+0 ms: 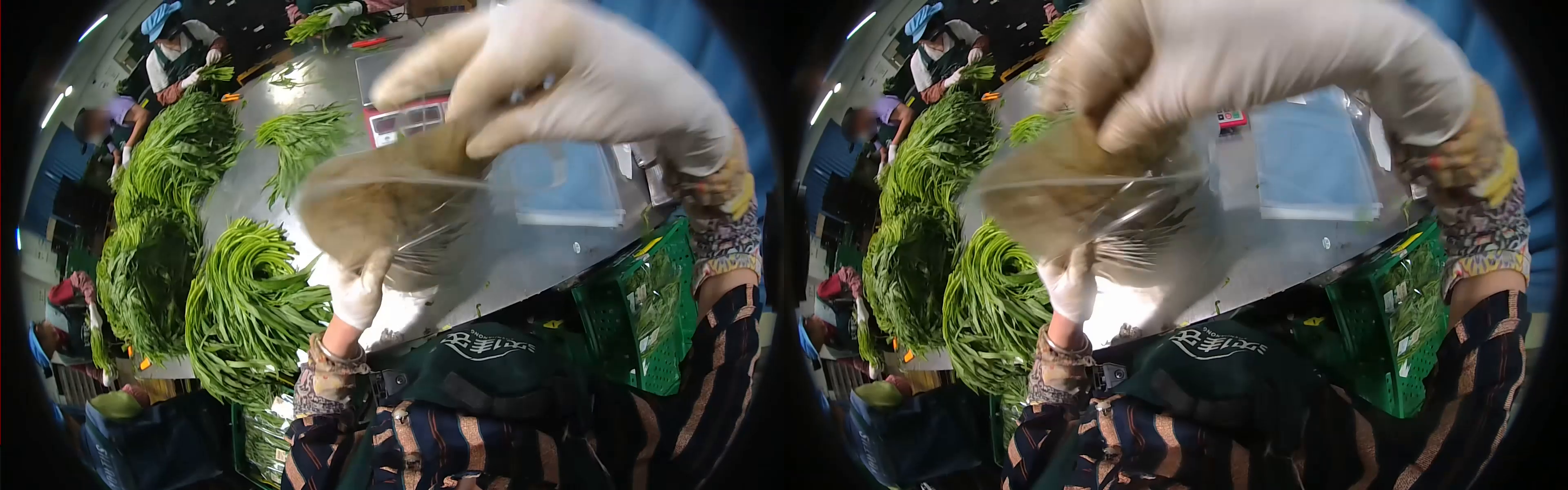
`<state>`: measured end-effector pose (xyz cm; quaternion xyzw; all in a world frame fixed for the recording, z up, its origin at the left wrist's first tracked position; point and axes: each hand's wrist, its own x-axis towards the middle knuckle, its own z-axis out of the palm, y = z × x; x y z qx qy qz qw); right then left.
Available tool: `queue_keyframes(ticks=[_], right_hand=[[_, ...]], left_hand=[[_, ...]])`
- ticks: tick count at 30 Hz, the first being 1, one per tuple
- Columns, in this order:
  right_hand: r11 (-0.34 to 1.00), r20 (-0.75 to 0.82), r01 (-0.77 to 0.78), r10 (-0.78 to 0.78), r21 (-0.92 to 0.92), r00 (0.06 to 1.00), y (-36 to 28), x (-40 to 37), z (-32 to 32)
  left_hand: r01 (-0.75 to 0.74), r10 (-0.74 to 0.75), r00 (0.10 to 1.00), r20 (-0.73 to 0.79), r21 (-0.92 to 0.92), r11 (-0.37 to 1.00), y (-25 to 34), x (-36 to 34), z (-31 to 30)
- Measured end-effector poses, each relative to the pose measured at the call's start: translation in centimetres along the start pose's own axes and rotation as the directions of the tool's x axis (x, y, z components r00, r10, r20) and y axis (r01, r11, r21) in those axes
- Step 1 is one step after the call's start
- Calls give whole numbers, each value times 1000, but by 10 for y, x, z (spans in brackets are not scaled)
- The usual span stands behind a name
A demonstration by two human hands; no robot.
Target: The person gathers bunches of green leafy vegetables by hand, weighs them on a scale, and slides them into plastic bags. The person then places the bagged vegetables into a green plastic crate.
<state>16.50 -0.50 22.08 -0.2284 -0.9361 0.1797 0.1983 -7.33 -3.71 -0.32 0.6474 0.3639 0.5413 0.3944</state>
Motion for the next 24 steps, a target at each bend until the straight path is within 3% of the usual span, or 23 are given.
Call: queue_keyframes(ticks=[1,2,3,6,8,10,11,13,15,18,21,22,24], right_hand=[[998,38,13,-11,-60,999,-11,4,-11],[992,77,31,-22,-118,997,-23,9,-22],[993,132,-66,79,-101,988,-31,11,-29],[959,268,-266,282,-97,921,-48,18,-48],[951,254,-300,310,-82,916,-47,9,-53],[930,218,-363,365,-51,905,-42,-1,-62],[918,175,-394,394,-33,902,-40,-9,-66],[892,40,-451,450,20,892,-33,-27,-79],[870,-166,-483,494,104,854,-23,-50,-96],[860,-542,-435,507,266,670,1,-94,-116],[909,-827,-309,391,279,404,36,-141,-121],[925,-874,-301,335,234,352,50,-153,-112],[925,-913,-374,211,71,348,81,-182,-77]], left_hand=[[44,-82,992,-92,-357,933,1,-5,-1],[-1,-163,970,-183,-667,745,8,-6,0],[-15,-9,998,-64,-361,932,20,1,-6],[260,-243,957,158,-103,960,29,22,-9],[209,-188,977,100,-282,936,15,27,-4],[208,-178,976,124,-289,935,12,31,-5],[207,-174,975,136,-293,934,13,34,-5],[70,-40,993,109,-286,956,18,51,3],[72,-64,997,42,-228,971,20,73,14],[145,-148,989,-6,-171,975,-5,110,-1],[-5,-1,1000,-22,-271,963,0,155,-12],[-41,37,999,-20,-291,956,-1,168,-19],[-200,220,975,28,-318,927,20,174,-24]])
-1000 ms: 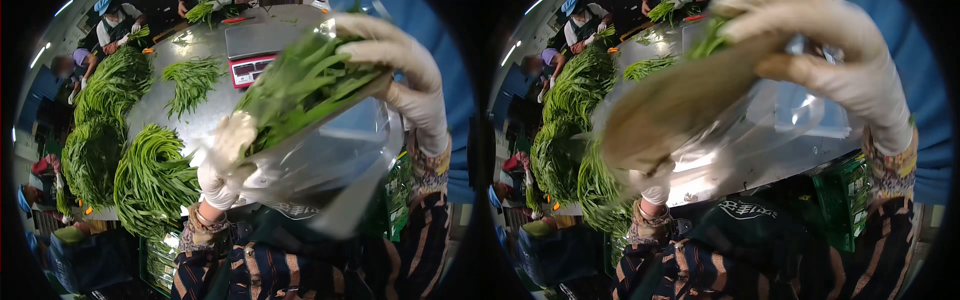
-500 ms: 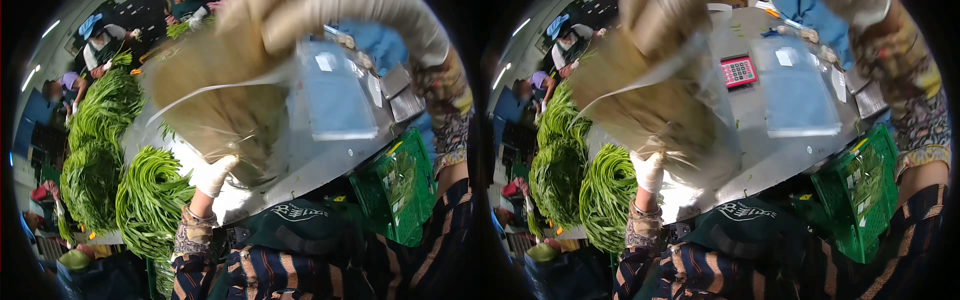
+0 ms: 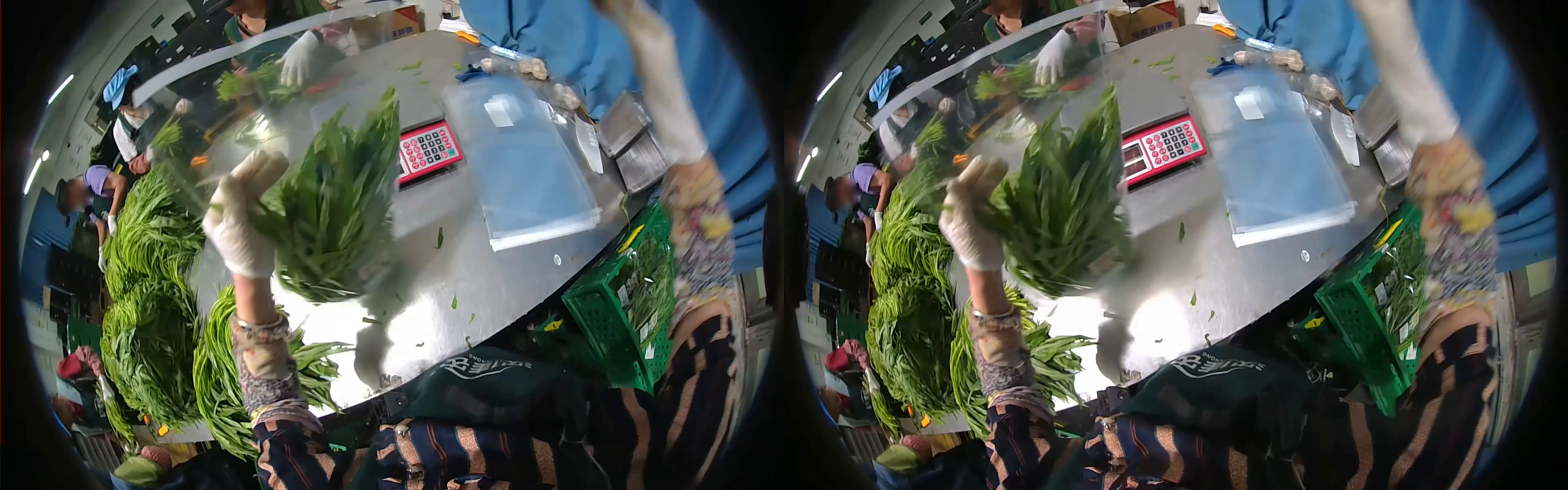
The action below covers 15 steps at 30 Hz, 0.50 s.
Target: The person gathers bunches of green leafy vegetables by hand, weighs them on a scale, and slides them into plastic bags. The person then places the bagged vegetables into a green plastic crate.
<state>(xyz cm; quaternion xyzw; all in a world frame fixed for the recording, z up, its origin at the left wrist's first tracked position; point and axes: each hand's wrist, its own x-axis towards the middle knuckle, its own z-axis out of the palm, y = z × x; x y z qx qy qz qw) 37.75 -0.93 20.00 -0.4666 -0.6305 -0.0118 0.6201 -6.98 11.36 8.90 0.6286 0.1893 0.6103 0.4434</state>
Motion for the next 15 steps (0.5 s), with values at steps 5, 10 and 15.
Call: queue_keyframes(ticks=[5,10,15], right_hand=[[888,91,138,-108,-440,990,118,-148,25],[801,342,-107,368,-590,864,192,-270,19],[709,364,-118,489,-695,793,178,-284,14]], left_hand=[[-255,-63,744,665,371,893,-10,-71,15],[-639,-480,291,828,541,547,-103,-241,1],[-3,-403,849,343,765,644,-30,-279,33]])
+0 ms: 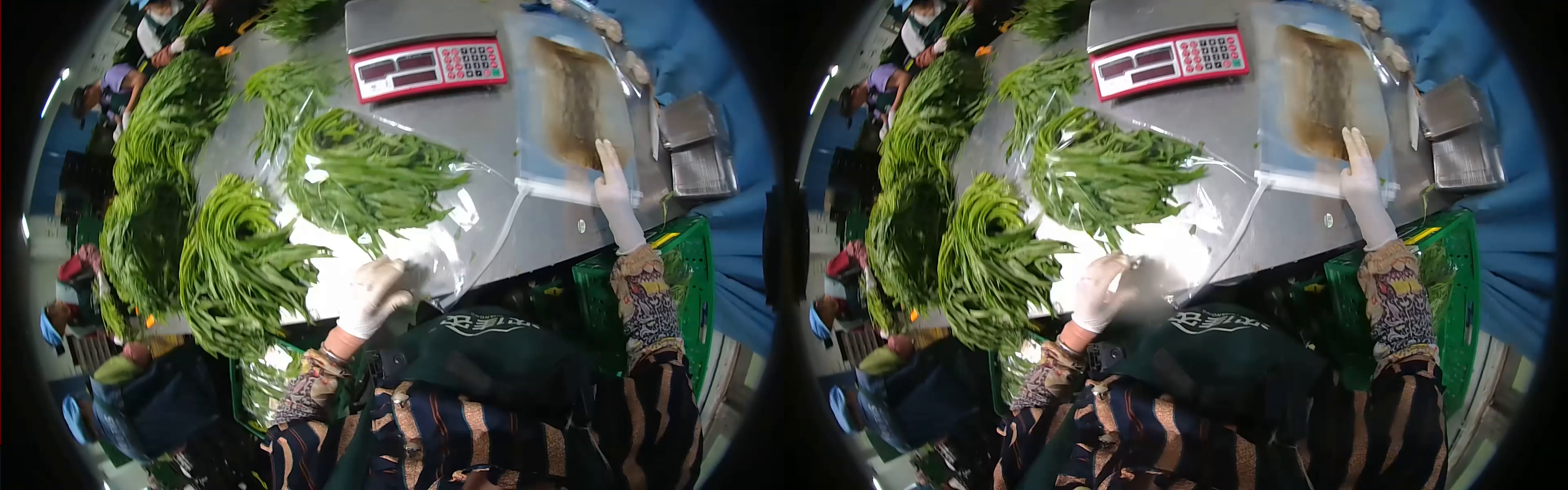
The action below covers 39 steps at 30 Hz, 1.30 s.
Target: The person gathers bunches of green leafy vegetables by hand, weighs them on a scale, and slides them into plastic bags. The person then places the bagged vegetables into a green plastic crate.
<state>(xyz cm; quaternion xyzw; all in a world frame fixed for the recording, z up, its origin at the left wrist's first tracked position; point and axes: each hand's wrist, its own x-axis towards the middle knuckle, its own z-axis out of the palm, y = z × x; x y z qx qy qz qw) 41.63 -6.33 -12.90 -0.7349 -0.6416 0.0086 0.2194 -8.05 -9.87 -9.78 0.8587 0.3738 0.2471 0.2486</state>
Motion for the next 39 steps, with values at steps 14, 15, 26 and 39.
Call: queue_keyframes(ticks=[14,15,26,39], right_hand=[[562,300,203,-672,802,677,-194,-74,28],[527,232,317,-732,789,640,-205,-79,35],[588,386,101,-640,802,665,-217,-84,42],[580,377,337,-776,742,505,-219,-96,37]], left_hand=[[544,-781,430,452,-820,-175,57,-31,91],[518,-792,432,432,-837,-174,56,-33,94],[492,-774,496,394,-862,-124,57,-58,97],[510,-722,479,500,-827,-235,51,-39,110]])
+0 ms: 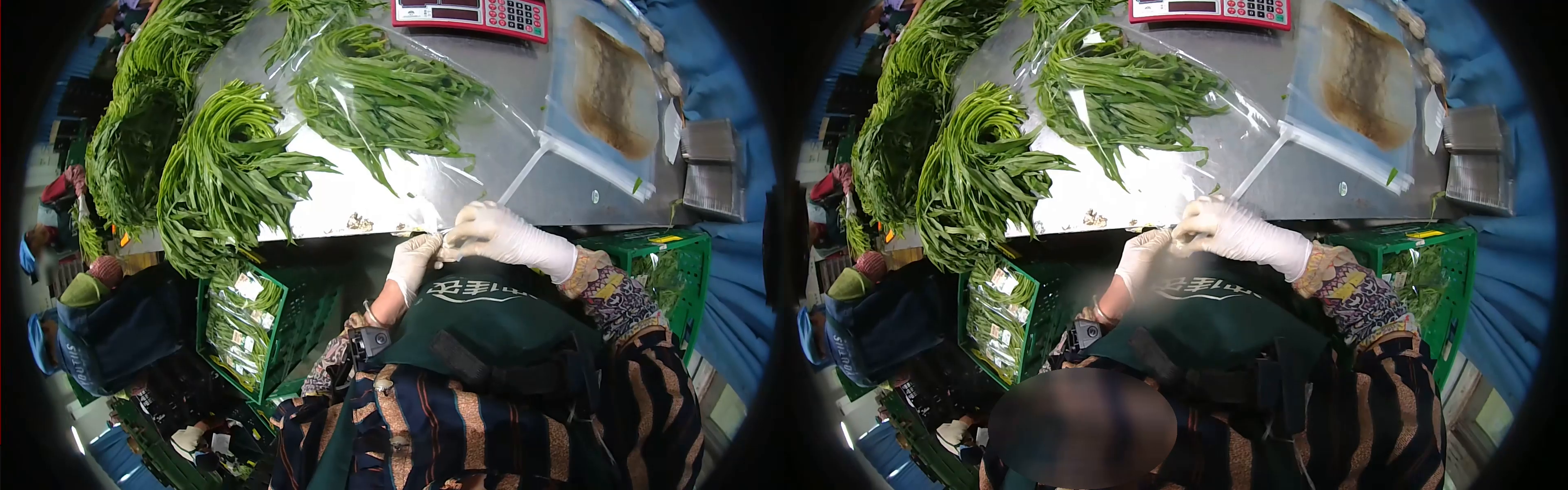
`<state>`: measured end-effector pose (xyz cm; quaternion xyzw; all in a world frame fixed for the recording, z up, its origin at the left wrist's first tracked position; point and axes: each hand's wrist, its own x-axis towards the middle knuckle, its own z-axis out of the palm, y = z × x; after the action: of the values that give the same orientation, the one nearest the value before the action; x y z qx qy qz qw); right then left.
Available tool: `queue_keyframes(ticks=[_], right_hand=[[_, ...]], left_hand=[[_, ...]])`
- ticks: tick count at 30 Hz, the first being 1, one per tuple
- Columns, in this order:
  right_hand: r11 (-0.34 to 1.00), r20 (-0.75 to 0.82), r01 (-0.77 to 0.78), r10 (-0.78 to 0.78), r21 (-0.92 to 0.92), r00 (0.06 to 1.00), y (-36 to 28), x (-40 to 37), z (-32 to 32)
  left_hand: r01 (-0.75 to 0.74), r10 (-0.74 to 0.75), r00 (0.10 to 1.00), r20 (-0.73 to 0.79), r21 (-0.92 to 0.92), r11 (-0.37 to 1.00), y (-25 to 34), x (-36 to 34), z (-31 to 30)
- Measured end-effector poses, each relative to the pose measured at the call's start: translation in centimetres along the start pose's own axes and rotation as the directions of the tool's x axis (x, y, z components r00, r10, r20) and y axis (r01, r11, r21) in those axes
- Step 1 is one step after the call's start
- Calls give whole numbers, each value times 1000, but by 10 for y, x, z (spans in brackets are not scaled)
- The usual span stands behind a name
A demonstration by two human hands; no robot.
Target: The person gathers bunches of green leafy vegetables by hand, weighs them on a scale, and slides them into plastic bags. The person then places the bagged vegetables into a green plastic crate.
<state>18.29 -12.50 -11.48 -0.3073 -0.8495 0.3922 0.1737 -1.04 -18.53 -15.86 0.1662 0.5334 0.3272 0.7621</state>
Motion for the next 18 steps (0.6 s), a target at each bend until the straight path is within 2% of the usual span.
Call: queue_keyframes(ticks=[2,3,4,7,8,10,12,13,14,15,16,17,18], right_hand=[[992,92,64,-54,-110,994,-1,5,5],[983,74,163,-157,-87,985,-1,6,4],[980,91,138,-126,-145,988,-6,7,1],[978,88,105,-90,-182,992,-23,3,-3],[973,69,159,-149,-165,986,-27,1,-6],[979,43,75,-68,-189,997,-38,-13,-19],[950,-20,-93,92,-299,996,-46,-44,-39],[834,183,-133,268,-536,946,-41,-73,-38],[674,322,-108,480,-731,816,-37,-106,-32],[459,75,-648,846,-608,528,-53,-142,-24],[423,149,-762,902,-490,405,-53,-168,-22],[340,219,-859,937,-382,273,-54,-193,-20],[623,481,-693,763,-364,432,-47,-202,-39]], left_hand=[[-9,9,1000,-2,-7,1000,3,-3,0],[-57,57,998,10,10,998,-1,0,-2],[-396,365,918,158,441,806,-20,10,-17],[-182,217,973,-84,303,935,16,-19,3],[-132,145,987,-64,171,976,20,-24,3],[-159,164,985,-44,104,982,15,-21,-9],[-66,105,988,-112,303,951,36,-43,-17],[-141,156,988,-7,395,908,25,-40,-37],[-47,55,998,-11,388,921,31,-47,-47],[48,-46,999,-15,383,923,37,-55,-57],[2,-23,999,46,417,909,44,-64,-74],[-38,49,999,-10,475,879,50,-71,-79],[-74,154,981,-117,507,859,42,-70,-90]])
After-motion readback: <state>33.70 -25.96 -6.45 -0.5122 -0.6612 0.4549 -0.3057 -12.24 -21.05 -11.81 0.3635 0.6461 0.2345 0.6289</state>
